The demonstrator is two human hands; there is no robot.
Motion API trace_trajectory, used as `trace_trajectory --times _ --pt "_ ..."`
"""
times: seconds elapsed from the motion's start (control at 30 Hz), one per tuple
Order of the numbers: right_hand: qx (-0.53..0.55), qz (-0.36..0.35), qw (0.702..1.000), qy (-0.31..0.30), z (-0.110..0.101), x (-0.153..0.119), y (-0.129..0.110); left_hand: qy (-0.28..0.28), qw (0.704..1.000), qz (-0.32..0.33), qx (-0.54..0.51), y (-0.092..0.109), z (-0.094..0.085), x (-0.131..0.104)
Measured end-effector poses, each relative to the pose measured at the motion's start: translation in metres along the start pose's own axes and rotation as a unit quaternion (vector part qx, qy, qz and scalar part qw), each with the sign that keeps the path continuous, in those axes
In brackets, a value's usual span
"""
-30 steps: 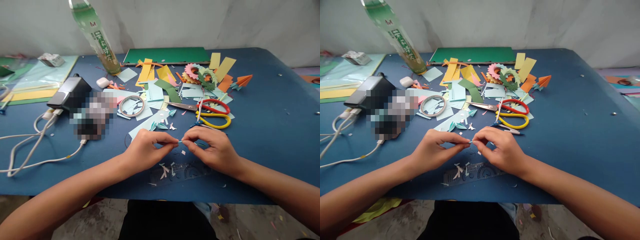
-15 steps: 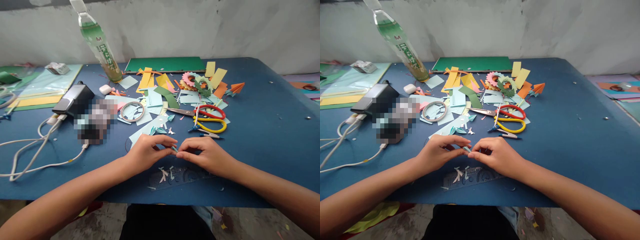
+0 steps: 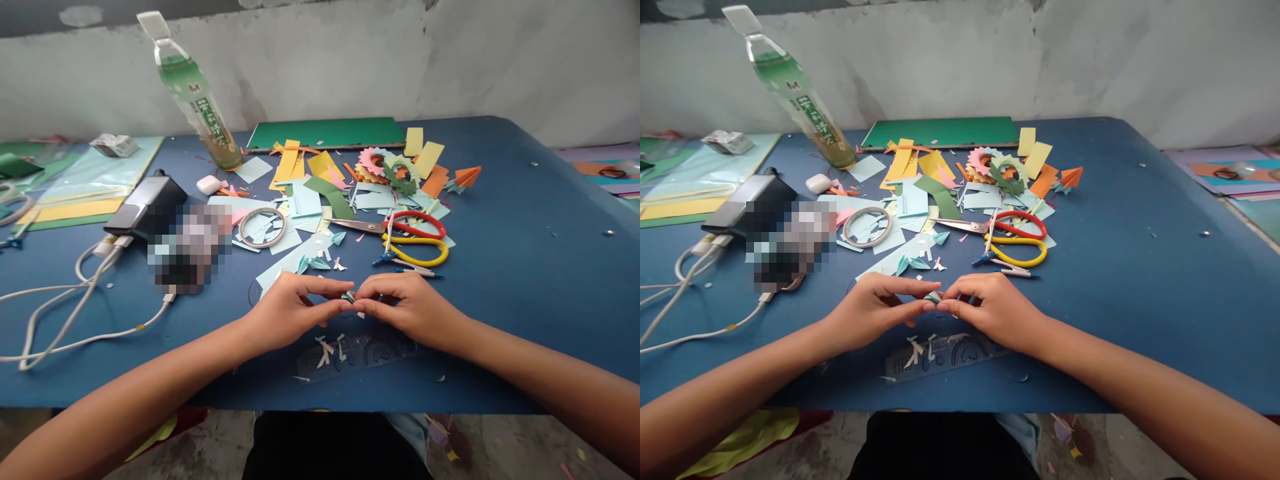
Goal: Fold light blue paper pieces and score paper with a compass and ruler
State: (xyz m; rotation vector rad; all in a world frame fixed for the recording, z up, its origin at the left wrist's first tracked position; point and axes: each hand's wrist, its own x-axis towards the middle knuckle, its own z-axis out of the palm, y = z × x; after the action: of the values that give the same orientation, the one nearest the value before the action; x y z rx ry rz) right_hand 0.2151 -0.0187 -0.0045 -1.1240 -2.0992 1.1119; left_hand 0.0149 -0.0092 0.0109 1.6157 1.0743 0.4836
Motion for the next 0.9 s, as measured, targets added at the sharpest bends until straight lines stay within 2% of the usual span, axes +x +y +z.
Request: trace_trajectory --times 0.13,0.23,0.27,0.33,0.4,0.43,0.5,0.57,0.63,0.77,0.9 --pt "0.002 0.013 1.000 -0.025 -0.001 0.000 -0.003 -0.026 0.997 0.047 0.057 0.002 -0.006 -0.003" --pt "-0.012 0.009 1.000 -0.006 -0.001 -0.001 -0.005 -0.018 0.990 0.090 0.111 0.006 -0.015 -0.002" --pt "-0.019 0.012 1.000 0.009 -0.001 0.000 -0.005 0.007 0.986 0.105 0.131 0.007 -0.021 -0.001" --pt "-0.035 0.024 0.998 0.041 -0.002 0.002 -0.005 0.102 0.970 0.131 0.178 0.008 -0.035 0.003" --pt "-0.055 0.035 0.996 0.060 -0.004 0.006 -0.005 0.185 0.944 0.124 0.243 0.006 -0.049 0.008" --pt "-0.067 0.039 0.995 0.063 -0.006 0.008 -0.005 0.184 0.937 0.112 0.274 0.004 -0.055 0.010" --pt "-0.095 0.043 0.993 0.061 -0.008 0.015 -0.005 0.135 0.934 0.089 0.317 0.000 -0.063 0.013" --pt "-0.122 0.042 0.990 0.060 -0.010 0.025 -0.006 0.075 0.935 0.073 0.338 -0.006 -0.065 0.015" --pt "-0.147 0.040 0.987 0.059 -0.011 0.035 -0.008 0.046 0.936 0.068 0.344 -0.010 -0.062 0.017" --pt "-0.193 0.032 0.980 0.044 -0.009 0.051 -0.010 0.045 0.947 0.062 0.312 -0.015 -0.054 0.019" --pt "-0.223 0.026 0.973 0.047 -0.010 0.046 -0.012 0.082 0.969 0.041 0.229 -0.015 -0.050 0.019"
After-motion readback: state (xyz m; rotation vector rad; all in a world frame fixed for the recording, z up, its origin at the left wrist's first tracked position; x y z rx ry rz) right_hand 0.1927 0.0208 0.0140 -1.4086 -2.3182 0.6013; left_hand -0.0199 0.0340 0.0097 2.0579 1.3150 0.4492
